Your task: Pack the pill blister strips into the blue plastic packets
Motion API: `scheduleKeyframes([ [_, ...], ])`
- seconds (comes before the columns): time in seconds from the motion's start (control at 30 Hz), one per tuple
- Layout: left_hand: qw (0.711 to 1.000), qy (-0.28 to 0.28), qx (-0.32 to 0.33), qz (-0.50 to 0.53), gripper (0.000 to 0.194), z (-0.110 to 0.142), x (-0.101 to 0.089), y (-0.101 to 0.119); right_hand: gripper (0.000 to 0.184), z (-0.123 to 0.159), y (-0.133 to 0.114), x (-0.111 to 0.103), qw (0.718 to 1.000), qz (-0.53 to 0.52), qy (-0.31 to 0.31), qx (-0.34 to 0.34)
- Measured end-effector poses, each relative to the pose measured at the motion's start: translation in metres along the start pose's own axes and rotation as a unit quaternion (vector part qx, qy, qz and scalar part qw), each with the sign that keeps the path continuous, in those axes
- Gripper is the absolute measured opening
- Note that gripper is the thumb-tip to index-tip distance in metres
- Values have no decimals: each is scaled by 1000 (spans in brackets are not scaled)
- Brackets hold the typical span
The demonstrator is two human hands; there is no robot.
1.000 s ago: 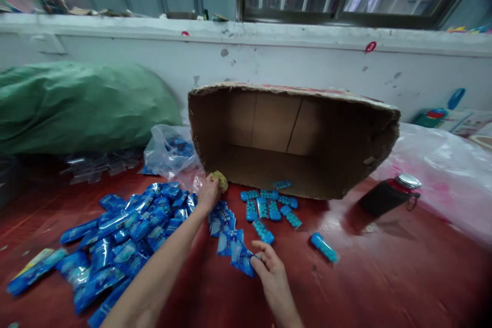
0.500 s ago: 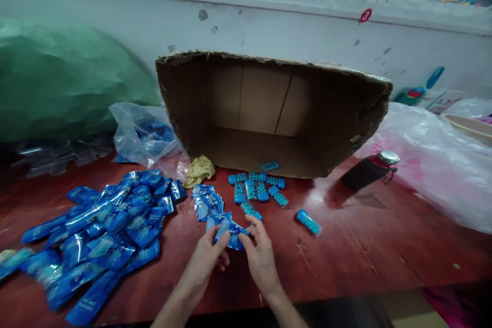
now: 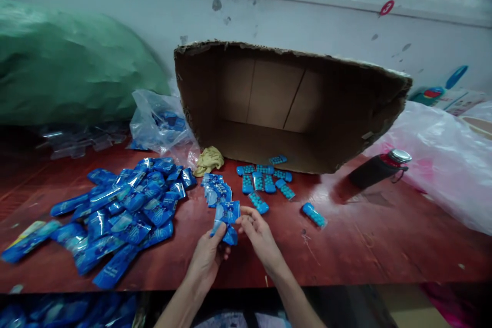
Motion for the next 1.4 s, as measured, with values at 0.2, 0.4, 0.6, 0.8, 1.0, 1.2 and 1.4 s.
scheduleKeyframes([
  [0.2,999,-14,-4,31,30,1,4,-3,29,2,2,9,999,-21,-13,31],
  [0.4,996,-8,-26,83,27,4,0,-7,28,11,-3,5,1000,19,-17,-2],
  [0.6,998,-31,-16,58,28,11,9,-12,36,12,3,9,996,78,-7,-31],
  [0.8,995,-80,-28,51,28,18,14,-13,30,14,-2,4,997,59,28,-48],
  [1.0,996,-68,-18,48,23,18,6,-11,26,16,7,9,1000,6,12,-1],
  [1.2,990,-15,-86,113,17,26,2,-21,27,11,-13,3,980,186,-69,-32],
  [1.4,984,27,-102,144,15,27,-4,-24,32,-17,-24,-48,790,592,155,-17],
])
Point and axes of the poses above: each hand's wrist, its own z-axis away from the middle knuckle, its own x-axis out of the palm, y = z × x, the point moved 9 cm from there along -z, towards the middle knuckle, and after that the axes turned 6 degrees about -y, right-handed, at the moved point
